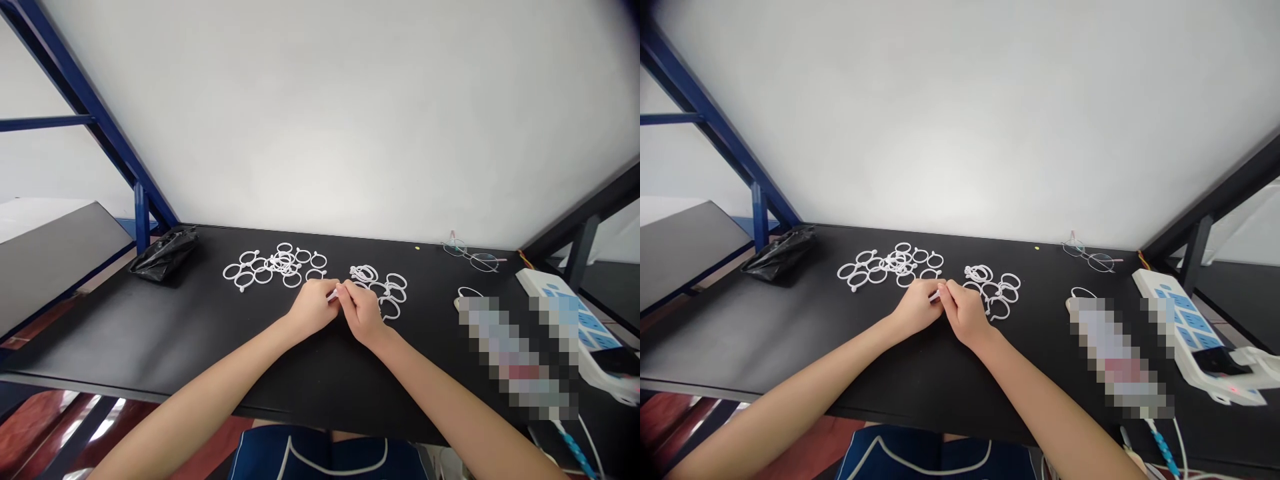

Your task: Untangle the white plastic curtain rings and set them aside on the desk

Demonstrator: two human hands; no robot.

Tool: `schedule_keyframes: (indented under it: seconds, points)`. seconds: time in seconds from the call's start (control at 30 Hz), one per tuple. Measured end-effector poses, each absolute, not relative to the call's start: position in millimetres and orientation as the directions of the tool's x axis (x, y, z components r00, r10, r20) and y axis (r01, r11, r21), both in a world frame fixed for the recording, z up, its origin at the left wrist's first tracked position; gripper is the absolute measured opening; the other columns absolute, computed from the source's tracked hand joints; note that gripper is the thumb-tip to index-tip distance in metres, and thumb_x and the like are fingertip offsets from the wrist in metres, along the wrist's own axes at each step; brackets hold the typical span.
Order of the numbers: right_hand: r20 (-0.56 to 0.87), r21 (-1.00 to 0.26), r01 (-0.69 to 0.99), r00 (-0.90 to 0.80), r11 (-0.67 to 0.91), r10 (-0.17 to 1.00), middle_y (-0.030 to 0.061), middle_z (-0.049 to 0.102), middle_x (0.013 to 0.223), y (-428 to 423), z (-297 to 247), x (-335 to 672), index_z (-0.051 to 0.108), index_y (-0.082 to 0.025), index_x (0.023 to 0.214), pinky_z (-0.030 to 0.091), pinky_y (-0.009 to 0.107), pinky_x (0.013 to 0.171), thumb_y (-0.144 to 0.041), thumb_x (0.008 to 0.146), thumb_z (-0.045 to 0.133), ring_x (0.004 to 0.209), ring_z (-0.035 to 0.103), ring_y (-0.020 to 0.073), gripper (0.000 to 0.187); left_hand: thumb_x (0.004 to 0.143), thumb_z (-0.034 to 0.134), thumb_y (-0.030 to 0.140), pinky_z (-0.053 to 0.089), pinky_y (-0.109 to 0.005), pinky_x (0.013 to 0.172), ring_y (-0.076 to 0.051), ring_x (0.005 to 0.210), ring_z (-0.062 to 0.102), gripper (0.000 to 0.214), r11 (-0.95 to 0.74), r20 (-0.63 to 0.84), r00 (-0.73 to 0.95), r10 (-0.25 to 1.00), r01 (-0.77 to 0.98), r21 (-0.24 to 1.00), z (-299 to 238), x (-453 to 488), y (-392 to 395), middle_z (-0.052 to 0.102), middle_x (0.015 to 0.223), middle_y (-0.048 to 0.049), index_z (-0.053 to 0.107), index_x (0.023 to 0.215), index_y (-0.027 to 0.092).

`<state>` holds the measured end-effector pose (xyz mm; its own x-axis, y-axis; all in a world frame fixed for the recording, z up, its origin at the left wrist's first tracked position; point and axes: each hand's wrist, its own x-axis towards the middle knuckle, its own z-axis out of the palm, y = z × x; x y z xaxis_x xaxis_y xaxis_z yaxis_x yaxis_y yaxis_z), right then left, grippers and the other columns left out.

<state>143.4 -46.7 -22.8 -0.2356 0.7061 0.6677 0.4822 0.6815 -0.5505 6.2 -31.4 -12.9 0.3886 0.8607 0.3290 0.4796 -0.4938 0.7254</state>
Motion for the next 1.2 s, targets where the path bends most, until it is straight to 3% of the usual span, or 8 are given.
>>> schedule_keyframes:
  seconds: [0.53, 0.8, 0.9, 1.0, 1.07, 1.13, 1.2]
  points:
    - [0.68, -0.502, 0.512, -0.266, 0.697, 0.684, -0.0053, 0.038, 0.05, -49.5, -26.1, 142.4, 0.03, -0.023, 0.064, 0.028, 0.025, 0.044, -0.026, 0.1, 0.035, 0.042, 0.036, 0.0099, 0.036, 0.068, 0.045, 0.004, 0.031, -0.024, 0.055, -0.011, 0.052, 0.044, 0.021, -0.563, 0.335, 0.467, 0.819, 0.534, 0.632, -13.1, 0.2, -30.7, 0.053, 0.055, -0.0001, 0.04, 0.054, 0.018]
    - [0.659, -0.538, 0.5, -0.253, 0.679, 0.709, -0.0059, 0.035, 0.052, -48.8, -26.7, 141.3, 0.029, -0.023, 0.066, 0.027, 0.025, 0.045, -0.025, 0.1, 0.036, 0.042, 0.035, 0.0091, 0.034, 0.068, 0.044, 0.003, 0.03, -0.024, 0.055, -0.01, 0.053, 0.043, 0.02, -0.571, 0.361, 0.456, 0.813, 0.504, 0.648, -15.2, 0.9, -29.9, 0.051, 0.056, 0.0005, 0.039, 0.056, 0.017]
    - [0.65, -0.56, 0.499, -0.23, 0.661, 0.724, -0.0058, 0.034, 0.052, -49.0, -25.8, 141.3, 0.03, -0.023, 0.066, 0.029, 0.025, 0.046, -0.026, 0.099, 0.037, 0.044, 0.035, 0.0092, 0.035, 0.07, 0.047, 0.006, 0.029, -0.023, 0.054, -0.009, 0.053, 0.038, 0.02, -0.542, 0.378, 0.406, 0.832, 0.451, 0.709, -14.5, 2.4, -28.8, 0.046, 0.055, 0.003, 0.038, 0.056, 0.017]
    - [0.67, -0.601, 0.482, -0.132, 0.637, 0.731, -0.0042, 0.039, 0.054, -48.8, -24.1, 142.7, 0.034, -0.022, 0.064, 0.033, 0.026, 0.05, -0.026, 0.099, 0.037, 0.047, 0.04, 0.0101, 0.035, 0.071, 0.058, 0.014, 0.027, -0.021, 0.051, -0.007, 0.051, 0.034, 0.023, -0.358, 0.276, 0.28, 0.919, 0.305, 0.883, -10.6, 1.6, -23.4, 0.039, 0.053, 0.0061, 0.04, 0.058, 0.017]
    - [0.666, -0.659, 0.441, -0.033, 0.609, 0.745, -0.0022, 0.048, 0.06, -47.8, -23.3, 144.3, 0.043, -0.021, 0.069, 0.038, 0.026, 0.052, -0.026, 0.099, 0.036, 0.05, 0.046, 0.0108, 0.032, 0.072, 0.065, 0.02, 0.026, -0.02, 0.047, -0.005, 0.047, 0.032, 0.023, -0.14, 0.123, 0.163, 0.979, 0.097, 0.985, -7.7, -1.0, -16.9, 0.036, 0.052, 0.0082, 0.043, 0.063, 0.017]
    - [0.654, -0.711, 0.394, 0.065, 0.582, 0.754, 0.0004, 0.058, 0.07, -45.8, -23.6, 146.0, 0.051, -0.021, 0.08, 0.042, 0.026, 0.054, -0.027, 0.099, 0.037, 0.054, 0.053, 0.0113, 0.024, 0.074, 0.068, 0.023, 0.024, -0.018, 0.043, -0.004, 0.043, 0.031, 0.018, 0.066, -0.055, 0.072, 0.996, -0.162, 0.985, -6.0, -4.9, -9.7, 0.038, 0.053, 0.0094, 0.05, 0.074, 0.018]
    - [0.646, -0.737, 0.369, 0.137, 0.567, 0.751, 0.0023, 0.063, 0.08, -43.4, -24.7, 147.1, 0.053, -0.022, 0.091, 0.047, 0.028, 0.058, -0.027, 0.098, 0.041, 0.058, 0.058, 0.0122, 0.015, 0.075, 0.071, 0.021, 0.031, -0.016, 0.043, -0.004, 0.046, 0.042, 0.022, 0.156, -0.16, 0.019, 0.987, -0.361, 0.92, -6.1, -8.6, -3.7, 0.051, 0.06, 0.0074, 0.057, 0.092, 0.018]
